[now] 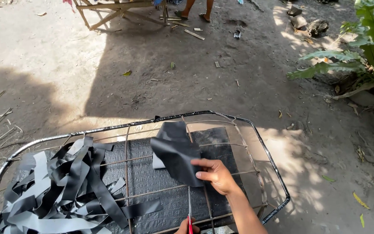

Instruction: Cutting strips of black synthetic material using scissors on a metal frame work surface.

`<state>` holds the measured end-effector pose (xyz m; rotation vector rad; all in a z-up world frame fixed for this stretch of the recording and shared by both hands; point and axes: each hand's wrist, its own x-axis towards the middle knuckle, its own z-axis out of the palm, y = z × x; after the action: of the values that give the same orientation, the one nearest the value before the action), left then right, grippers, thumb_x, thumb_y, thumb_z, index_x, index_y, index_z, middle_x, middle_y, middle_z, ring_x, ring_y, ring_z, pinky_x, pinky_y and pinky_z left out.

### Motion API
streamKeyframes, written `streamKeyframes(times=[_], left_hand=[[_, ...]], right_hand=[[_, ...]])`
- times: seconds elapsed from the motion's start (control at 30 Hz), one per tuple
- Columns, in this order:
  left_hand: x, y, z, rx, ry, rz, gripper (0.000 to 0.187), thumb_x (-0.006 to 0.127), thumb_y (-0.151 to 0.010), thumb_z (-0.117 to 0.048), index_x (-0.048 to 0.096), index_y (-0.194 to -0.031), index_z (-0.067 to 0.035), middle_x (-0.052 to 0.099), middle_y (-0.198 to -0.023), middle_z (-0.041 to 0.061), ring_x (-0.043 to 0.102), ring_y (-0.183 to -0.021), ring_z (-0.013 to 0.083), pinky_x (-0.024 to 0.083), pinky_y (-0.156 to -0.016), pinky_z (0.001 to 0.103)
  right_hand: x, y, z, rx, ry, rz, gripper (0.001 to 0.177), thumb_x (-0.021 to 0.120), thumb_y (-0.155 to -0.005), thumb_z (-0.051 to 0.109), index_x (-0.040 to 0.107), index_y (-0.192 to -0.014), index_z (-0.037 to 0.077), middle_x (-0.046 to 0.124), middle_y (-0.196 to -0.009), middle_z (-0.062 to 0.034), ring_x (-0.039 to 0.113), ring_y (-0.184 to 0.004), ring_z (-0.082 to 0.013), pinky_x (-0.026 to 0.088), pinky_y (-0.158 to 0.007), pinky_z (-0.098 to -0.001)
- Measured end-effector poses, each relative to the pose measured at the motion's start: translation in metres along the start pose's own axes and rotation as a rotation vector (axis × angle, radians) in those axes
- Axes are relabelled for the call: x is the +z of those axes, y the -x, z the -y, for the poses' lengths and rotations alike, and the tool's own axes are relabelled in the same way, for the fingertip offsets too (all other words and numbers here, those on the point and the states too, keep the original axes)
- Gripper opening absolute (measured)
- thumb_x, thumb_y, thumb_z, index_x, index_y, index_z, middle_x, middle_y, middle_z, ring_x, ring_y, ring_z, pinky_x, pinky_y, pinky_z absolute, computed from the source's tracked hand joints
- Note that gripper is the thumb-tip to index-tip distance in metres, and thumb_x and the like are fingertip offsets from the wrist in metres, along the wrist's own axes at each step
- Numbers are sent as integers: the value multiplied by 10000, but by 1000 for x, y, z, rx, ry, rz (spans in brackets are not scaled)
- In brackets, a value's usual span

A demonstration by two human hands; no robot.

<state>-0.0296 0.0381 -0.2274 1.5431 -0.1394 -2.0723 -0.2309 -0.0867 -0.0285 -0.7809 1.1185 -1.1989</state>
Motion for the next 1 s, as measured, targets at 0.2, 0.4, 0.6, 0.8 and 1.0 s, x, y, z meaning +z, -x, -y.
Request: streamKeyframes(times=[0.2,0.4,0.6,0.8,1.0], left_hand=[[29,148,-95,585,-1049,429,738,740,-824,-246,458,-1502,-172,680,-1007,-36,623,-868,115,527,-860,246],[51,187,-111,395,-1094,374,495,706,-853,-287,497,-1284,-165,691,-1194,-17,601,-767,158,492,-760,328],[64,198,-126,391,-1088,288,583,648,-804,-271,481,-1347,-137,726,-1294,18,711,-1010,240,515,-877,362],[54,193,-117,402,-1049,310,688,545,-814,-191,430,-1492,-150,698,-1380,61,686,-1105,220,504,-954,329],[57,198,-119,363,-1077,271,617,548,-934,-255,390,-1525,-172,644,-1014,48,586,-898,214,467,-854,368]], right_hand=[[3,4,2,-4,305,-59,637,821,-754,106,725,-1384,85,778,-1249,-56,678,-918,-121,559,-881,-289],[25,24,24,3,119,-58,661,721,-850,-101,606,-1485,44,779,-1188,-160,719,-1035,-188,597,-959,-309],[25,36,-12,-11,71,9,754,783,-842,-50,559,-1547,95,740,-864,-98,649,-800,-118,581,-825,-267],[22,46,-10,15,144,68,631,654,-828,-186,665,-1418,38,672,-1358,-139,658,-1198,-220,591,-967,-301],[25,54,-17,-95,223,133,665,717,-844,-132,604,-1471,58,614,-1409,-145,638,-1286,-232,538,-1099,-313]])
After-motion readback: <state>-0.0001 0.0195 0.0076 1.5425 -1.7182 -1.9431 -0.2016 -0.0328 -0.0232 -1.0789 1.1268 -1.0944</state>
